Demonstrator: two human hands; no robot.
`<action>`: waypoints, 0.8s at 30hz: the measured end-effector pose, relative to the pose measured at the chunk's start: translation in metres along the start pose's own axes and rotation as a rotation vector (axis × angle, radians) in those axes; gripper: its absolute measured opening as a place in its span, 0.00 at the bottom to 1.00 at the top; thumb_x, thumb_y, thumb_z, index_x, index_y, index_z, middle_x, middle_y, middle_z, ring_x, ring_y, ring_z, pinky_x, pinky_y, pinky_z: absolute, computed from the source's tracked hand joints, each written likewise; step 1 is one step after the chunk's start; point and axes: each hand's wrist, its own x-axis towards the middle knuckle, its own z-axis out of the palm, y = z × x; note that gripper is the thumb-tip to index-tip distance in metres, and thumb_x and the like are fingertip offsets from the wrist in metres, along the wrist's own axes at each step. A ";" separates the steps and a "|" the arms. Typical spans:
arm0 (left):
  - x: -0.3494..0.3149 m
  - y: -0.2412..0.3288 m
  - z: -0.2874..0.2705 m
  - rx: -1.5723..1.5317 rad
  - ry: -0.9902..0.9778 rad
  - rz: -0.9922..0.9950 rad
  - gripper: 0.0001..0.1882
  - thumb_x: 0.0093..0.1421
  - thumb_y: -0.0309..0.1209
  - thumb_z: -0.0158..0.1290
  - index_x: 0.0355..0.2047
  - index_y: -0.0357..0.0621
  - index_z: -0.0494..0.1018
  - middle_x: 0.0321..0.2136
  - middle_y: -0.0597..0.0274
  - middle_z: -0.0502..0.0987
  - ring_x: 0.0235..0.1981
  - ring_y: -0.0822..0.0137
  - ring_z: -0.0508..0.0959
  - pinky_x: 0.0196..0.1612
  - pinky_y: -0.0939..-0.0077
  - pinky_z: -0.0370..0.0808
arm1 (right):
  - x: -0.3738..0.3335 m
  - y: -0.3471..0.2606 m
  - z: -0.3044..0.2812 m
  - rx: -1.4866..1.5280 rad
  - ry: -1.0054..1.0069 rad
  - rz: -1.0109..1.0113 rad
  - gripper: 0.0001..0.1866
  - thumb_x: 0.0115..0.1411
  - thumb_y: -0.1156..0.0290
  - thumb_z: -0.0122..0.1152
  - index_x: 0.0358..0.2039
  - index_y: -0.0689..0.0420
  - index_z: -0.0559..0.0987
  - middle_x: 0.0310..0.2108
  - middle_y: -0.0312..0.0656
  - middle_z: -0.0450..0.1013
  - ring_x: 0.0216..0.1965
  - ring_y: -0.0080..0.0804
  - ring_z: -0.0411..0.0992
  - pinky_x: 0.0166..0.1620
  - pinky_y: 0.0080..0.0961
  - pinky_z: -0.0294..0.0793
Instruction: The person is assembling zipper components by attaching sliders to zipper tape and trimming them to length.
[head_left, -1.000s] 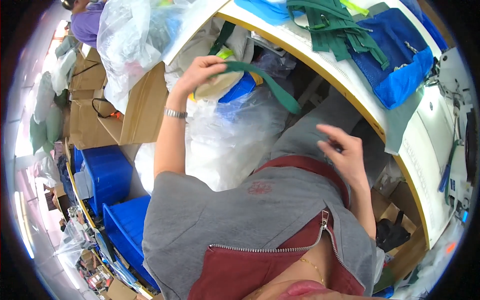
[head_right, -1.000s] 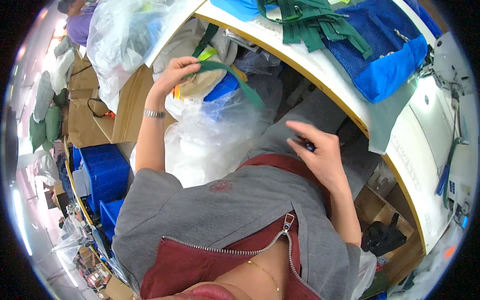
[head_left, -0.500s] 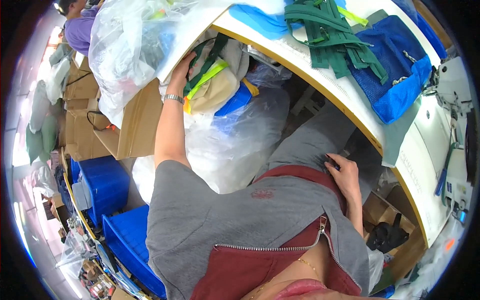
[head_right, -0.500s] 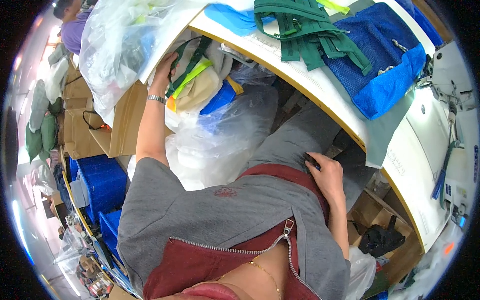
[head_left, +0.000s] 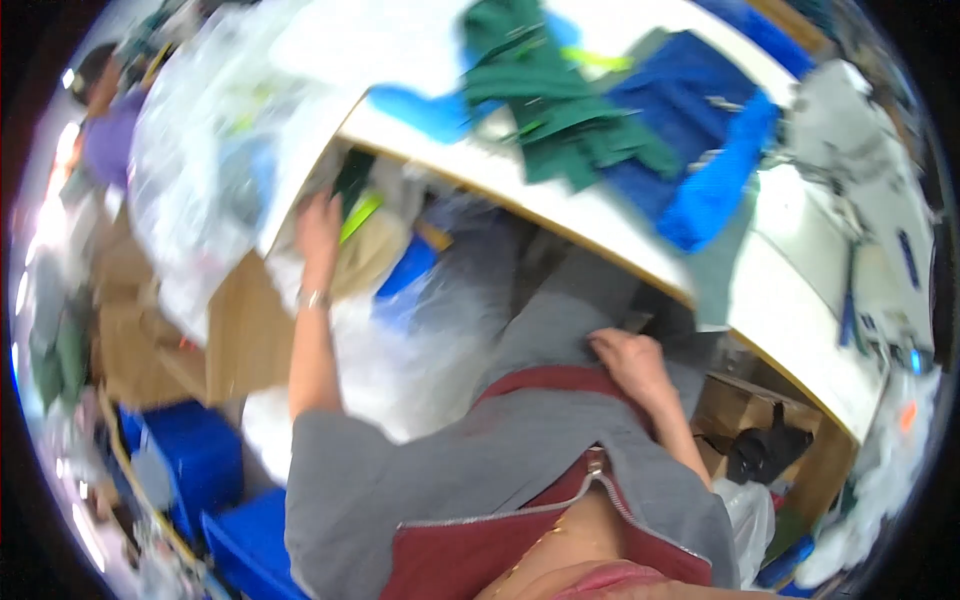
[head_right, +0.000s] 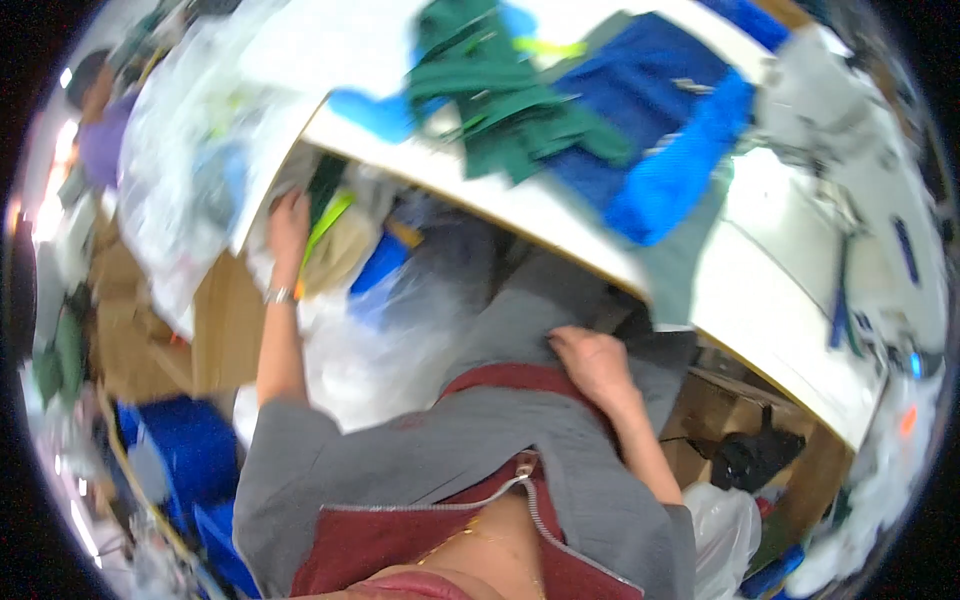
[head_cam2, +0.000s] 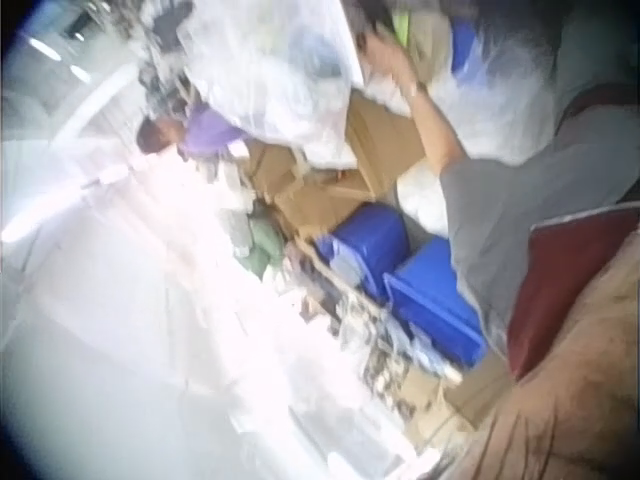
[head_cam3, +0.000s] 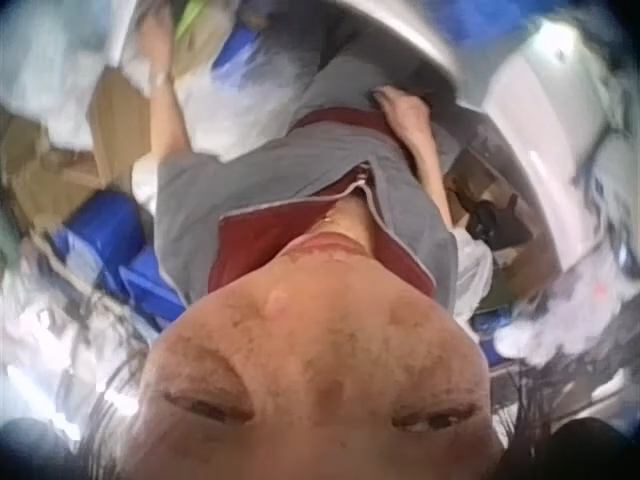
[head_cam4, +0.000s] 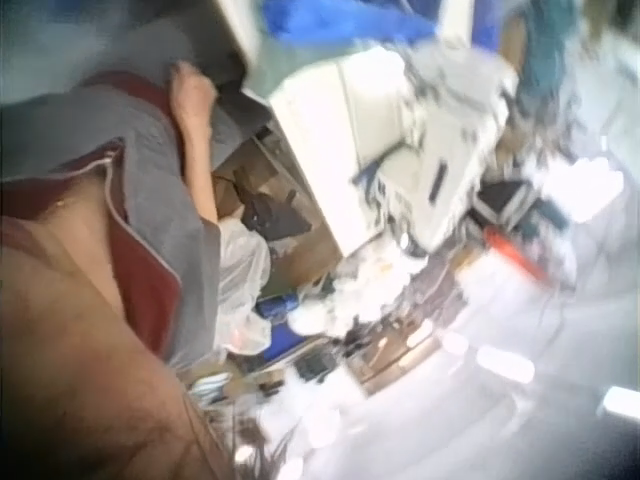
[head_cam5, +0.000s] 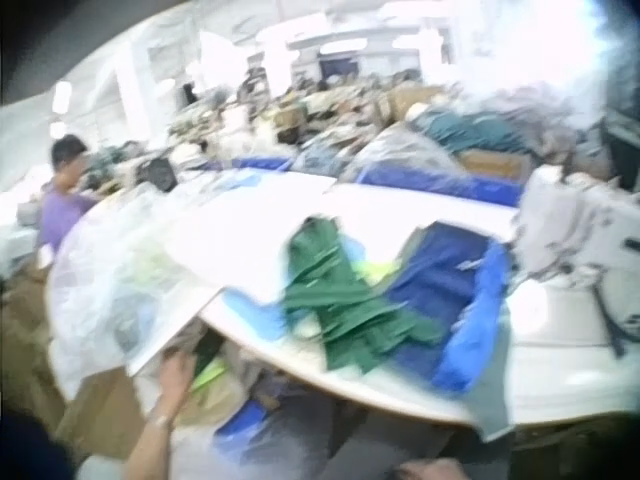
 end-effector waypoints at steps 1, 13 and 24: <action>0.009 0.039 -0.018 -0.252 -0.010 0.041 0.10 0.54 0.32 0.51 0.33 0.40 0.75 0.30 0.49 0.75 0.32 0.53 0.74 0.37 0.68 0.70 | -0.001 0.003 0.000 -0.029 -0.010 0.021 0.10 0.54 0.65 0.52 0.34 0.53 0.76 0.31 0.44 0.74 0.32 0.43 0.73 0.35 0.34 0.72; 0.090 0.243 -0.054 -0.210 -0.063 0.634 0.10 0.49 0.23 0.52 0.34 0.39 0.72 0.34 0.57 0.73 0.37 0.57 0.70 0.39 0.69 0.67 | -0.008 0.000 -0.006 -0.124 -0.073 -0.075 0.12 0.54 0.62 0.52 0.36 0.52 0.76 0.29 0.45 0.74 0.33 0.45 0.72 0.35 0.38 0.71; 0.211 0.279 -0.058 -1.992 -0.141 0.081 0.10 0.59 0.32 0.47 0.38 0.39 0.68 0.32 0.54 0.76 0.32 0.64 0.76 0.36 0.72 0.72 | -0.024 0.020 -0.006 -0.060 0.013 0.000 0.12 0.53 0.61 0.51 0.35 0.50 0.77 0.34 0.41 0.74 0.35 0.42 0.72 0.37 0.36 0.72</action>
